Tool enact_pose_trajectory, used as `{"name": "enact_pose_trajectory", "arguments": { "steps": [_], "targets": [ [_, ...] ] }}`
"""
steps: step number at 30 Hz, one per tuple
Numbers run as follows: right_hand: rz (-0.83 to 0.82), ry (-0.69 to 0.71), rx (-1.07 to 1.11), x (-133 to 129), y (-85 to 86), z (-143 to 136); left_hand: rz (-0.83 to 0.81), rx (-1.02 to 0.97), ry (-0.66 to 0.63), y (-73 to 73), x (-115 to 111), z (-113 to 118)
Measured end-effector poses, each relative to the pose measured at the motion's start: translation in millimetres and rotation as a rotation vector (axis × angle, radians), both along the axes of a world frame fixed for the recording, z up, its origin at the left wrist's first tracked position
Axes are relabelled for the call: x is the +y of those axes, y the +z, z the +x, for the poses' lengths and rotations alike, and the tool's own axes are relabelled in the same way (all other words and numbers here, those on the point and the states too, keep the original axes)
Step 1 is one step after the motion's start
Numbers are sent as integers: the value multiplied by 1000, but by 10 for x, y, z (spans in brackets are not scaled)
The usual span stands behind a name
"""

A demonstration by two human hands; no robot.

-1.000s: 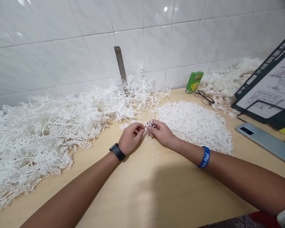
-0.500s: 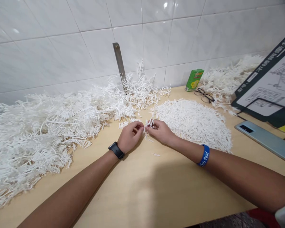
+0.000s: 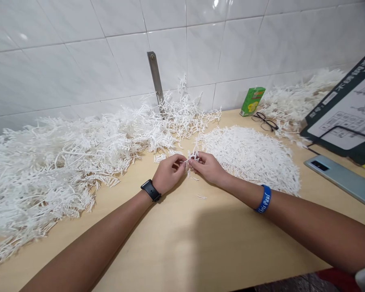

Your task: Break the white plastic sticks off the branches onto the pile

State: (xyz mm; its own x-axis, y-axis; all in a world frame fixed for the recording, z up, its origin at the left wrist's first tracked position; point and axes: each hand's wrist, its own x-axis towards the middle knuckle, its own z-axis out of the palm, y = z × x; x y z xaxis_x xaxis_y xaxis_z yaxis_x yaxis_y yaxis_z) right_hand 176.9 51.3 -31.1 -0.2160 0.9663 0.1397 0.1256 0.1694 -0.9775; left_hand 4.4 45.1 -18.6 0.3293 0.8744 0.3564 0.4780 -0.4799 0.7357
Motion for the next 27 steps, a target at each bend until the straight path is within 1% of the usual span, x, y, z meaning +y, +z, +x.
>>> {"name": "enact_pose_trajectory", "arguments": {
  "steps": [8,13,16,21,27],
  "targets": [
    [-37,-4,22,12,-32,-28,-13,17,24,10,8,-21],
    [50,-8,-26,-23,5,-21,-17,22,33,-13,13,-38],
    [98,-11,-45,-44,30,-22,-25,8,20,1,-3,-30],
    [118,-25,-71,-39,11,-27,-71,-2,-45,45,-29,-1],
    [119,7,-26,-29,-31,-10,-77,-40,-46,27,-31,-4]
  ]
}}
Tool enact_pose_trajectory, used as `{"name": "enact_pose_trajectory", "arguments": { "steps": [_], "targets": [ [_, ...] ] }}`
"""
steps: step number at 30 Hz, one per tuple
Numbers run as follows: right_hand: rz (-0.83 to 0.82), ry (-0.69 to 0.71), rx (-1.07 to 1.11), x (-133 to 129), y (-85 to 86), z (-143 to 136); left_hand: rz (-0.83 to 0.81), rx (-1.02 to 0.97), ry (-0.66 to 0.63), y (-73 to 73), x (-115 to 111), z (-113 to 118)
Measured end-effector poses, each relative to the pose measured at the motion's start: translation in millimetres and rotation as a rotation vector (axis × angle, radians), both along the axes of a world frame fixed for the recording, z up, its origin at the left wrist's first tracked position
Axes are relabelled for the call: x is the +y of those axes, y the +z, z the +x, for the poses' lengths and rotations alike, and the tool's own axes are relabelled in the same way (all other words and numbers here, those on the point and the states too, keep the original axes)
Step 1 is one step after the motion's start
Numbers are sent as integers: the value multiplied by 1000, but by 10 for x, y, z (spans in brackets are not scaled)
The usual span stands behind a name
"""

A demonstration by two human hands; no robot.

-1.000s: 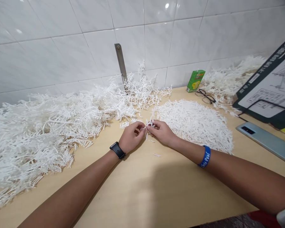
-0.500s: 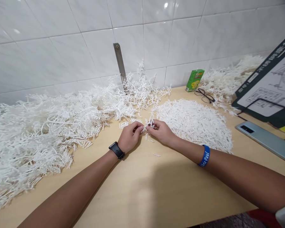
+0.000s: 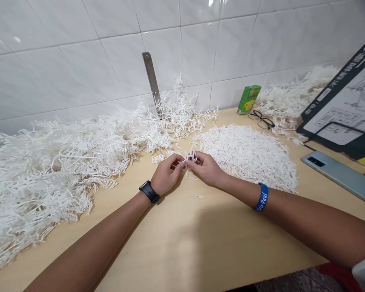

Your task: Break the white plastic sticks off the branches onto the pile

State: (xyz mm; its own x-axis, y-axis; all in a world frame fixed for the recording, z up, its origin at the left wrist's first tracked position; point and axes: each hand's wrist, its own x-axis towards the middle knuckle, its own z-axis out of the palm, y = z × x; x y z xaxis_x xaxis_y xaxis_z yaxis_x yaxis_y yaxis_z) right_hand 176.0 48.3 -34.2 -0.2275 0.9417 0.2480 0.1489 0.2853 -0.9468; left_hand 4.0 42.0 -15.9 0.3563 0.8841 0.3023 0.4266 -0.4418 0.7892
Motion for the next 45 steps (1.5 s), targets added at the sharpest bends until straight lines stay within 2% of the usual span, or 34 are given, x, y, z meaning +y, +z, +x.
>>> {"name": "enact_pose_trajectory", "arguments": {
  "steps": [8,16,20,25,32,45],
  "targets": [
    [-77,40,75,-18,35,0,61,4,57,14,13,-19],
    [-51,18,43,-22,34,-1,71,50,26,37,-4,-18],
    [-71,62,30,0,-4,6,82,56,25,50,-6,-21],
    [-106,131,91,17,-6,7,17,-105,-14,18,61,-32],
    [-152,231,160,2,49,3,-169,-308,-85,-10,123,-38],
    [-135,249,156,10,33,12,-206,-312,-64,1,114,-33]
  ]
}}
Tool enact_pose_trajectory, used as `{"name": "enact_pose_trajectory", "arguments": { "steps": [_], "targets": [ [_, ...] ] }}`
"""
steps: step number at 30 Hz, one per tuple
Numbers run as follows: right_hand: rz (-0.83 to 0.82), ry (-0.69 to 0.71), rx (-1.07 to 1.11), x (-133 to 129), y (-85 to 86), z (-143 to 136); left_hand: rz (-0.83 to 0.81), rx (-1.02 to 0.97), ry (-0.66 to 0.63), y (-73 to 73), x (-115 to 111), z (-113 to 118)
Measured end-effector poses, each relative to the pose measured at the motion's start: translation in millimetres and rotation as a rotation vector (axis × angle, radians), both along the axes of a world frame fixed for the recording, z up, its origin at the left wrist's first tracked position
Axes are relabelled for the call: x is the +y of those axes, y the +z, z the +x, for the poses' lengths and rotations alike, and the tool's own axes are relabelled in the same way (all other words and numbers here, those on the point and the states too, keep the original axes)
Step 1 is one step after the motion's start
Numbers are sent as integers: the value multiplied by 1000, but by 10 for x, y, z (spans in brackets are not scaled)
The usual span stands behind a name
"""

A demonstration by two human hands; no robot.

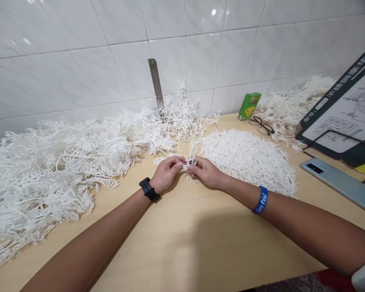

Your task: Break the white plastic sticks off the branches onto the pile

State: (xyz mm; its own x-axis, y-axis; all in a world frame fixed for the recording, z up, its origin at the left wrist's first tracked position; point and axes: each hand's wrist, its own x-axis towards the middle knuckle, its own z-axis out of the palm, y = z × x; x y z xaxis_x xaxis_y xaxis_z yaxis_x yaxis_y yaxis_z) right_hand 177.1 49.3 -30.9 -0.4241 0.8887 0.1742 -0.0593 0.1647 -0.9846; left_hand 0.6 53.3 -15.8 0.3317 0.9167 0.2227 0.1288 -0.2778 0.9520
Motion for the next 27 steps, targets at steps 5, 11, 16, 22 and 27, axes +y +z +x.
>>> {"name": "enact_pose_trajectory", "arguments": {
  "steps": [5,11,16,22,27],
  "targets": [
    [-9,-41,5,9,-11,-2,-68,-45,7,-23,9,-1],
    [-83,-95,48,43,-17,-3,-74,-121,2,-19,-11,-12],
    [-189,-44,117,56,10,8,38,-57,42,-5,-28,2],
    [-205,-43,135,59,12,11,270,113,69,31,-77,47],
    [-184,-66,129,65,4,13,347,210,116,19,-84,43]
  ]
}}
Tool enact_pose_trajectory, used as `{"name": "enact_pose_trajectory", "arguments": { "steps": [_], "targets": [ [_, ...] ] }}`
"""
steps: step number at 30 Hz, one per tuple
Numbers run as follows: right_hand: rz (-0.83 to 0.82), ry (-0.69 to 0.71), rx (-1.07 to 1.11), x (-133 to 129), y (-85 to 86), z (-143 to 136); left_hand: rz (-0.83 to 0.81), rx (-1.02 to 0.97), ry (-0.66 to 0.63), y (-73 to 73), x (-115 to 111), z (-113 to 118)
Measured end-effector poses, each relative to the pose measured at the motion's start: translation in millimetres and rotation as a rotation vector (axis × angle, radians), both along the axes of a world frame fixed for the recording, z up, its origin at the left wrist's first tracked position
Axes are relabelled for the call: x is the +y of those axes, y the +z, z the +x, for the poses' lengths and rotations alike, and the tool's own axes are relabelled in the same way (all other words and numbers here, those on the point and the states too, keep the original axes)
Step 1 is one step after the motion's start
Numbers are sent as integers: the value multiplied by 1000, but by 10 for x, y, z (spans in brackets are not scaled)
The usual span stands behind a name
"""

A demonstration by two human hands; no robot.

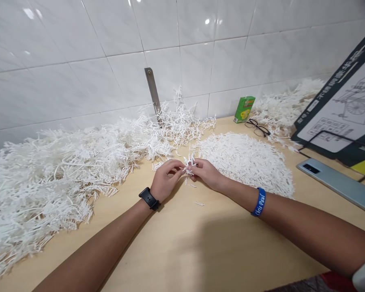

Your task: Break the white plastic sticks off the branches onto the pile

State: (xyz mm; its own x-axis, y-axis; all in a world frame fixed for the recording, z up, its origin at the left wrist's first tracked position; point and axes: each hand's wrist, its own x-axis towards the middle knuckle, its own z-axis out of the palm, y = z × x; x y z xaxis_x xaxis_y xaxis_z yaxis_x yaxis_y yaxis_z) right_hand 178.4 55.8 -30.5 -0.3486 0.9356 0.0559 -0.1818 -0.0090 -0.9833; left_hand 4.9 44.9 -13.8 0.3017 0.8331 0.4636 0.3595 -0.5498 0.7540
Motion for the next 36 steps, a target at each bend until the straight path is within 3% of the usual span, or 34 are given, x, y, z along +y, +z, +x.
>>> {"name": "enact_pose_trajectory", "arguments": {
  "steps": [8,16,24,30,36],
  "targets": [
    [163,-32,-125,-19,-32,-10,23,60,41,-35,-14,4],
    [272,-111,-270,-82,27,-30,-195,58,-13,-22,12,8],
    [156,-79,-190,-18,-28,-23,-123,30,3,-16,-34,37],
    [181,-61,-203,-34,-10,-9,-84,48,63,-20,-32,31],
    [221,-37,-194,-59,0,-13,-153,6,83,4,-32,19]
  ]
}}
